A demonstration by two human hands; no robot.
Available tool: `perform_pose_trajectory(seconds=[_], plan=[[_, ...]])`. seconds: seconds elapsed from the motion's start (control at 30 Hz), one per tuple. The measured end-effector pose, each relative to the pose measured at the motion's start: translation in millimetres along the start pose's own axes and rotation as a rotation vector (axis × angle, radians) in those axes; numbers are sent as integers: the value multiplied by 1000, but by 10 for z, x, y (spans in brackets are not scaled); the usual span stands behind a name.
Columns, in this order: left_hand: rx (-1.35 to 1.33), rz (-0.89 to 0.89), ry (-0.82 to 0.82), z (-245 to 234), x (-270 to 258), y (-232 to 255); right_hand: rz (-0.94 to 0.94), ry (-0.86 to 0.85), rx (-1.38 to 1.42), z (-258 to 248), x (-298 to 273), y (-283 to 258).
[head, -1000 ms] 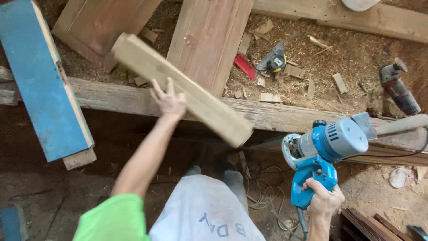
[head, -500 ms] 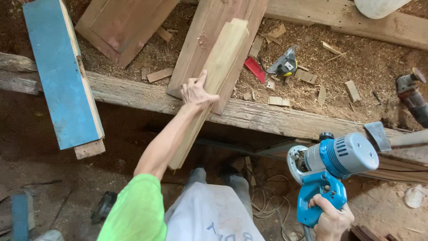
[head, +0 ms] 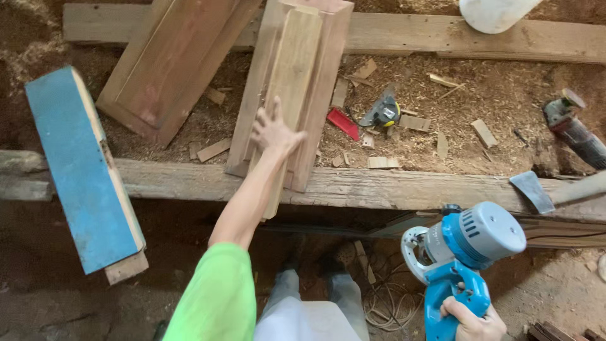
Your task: The person uses a handheld router to shape the edges of a wooden panel on a workbench. They then switch to an orbital sander to smooth the surface of the same panel, moving the tool back and forth across the wood grain.
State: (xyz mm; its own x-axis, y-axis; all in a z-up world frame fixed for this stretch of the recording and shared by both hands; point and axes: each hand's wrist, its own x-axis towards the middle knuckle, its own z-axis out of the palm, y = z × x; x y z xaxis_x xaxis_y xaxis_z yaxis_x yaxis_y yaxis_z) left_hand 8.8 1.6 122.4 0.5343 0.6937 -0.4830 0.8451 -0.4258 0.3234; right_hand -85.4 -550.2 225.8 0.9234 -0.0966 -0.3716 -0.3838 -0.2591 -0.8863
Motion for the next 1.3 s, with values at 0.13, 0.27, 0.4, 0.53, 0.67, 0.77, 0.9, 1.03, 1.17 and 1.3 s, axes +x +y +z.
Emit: perform_pose_trajectory(seconds=[0.13,0.27,0.4,0.53,0.67,0.77,0.9,1.03,1.17,1.3], plan=[[16,-66,-10,101,-655,-447,-94,21,-132,243,-86,-286],[11,10,-8,89,-756,-658,-95,68,-105,584,-178,-590],[-41,71,39,217,-224,-233,-82,-48,-49,914,-288,-849],[-61,238,276,484,341,32,-142,-88,-128,1218,-299,-812],[-91,186,25,458,566,-36,-190,-175,-165,1521,-313,-663],[-87,206,36,476,677,-125,-321,-292,-94,1825,-252,-496],[-31,243,156,645,861,-202,-515,-344,-222,2190,-110,-238],[-93,262,252,825,872,-227,-575,-345,-219,2376,1,73],[-102,312,499,1029,948,-254,-525,-345,-236,2318,156,293],[-149,355,552,1149,1030,-314,-465,-379,-258,2297,184,343]])
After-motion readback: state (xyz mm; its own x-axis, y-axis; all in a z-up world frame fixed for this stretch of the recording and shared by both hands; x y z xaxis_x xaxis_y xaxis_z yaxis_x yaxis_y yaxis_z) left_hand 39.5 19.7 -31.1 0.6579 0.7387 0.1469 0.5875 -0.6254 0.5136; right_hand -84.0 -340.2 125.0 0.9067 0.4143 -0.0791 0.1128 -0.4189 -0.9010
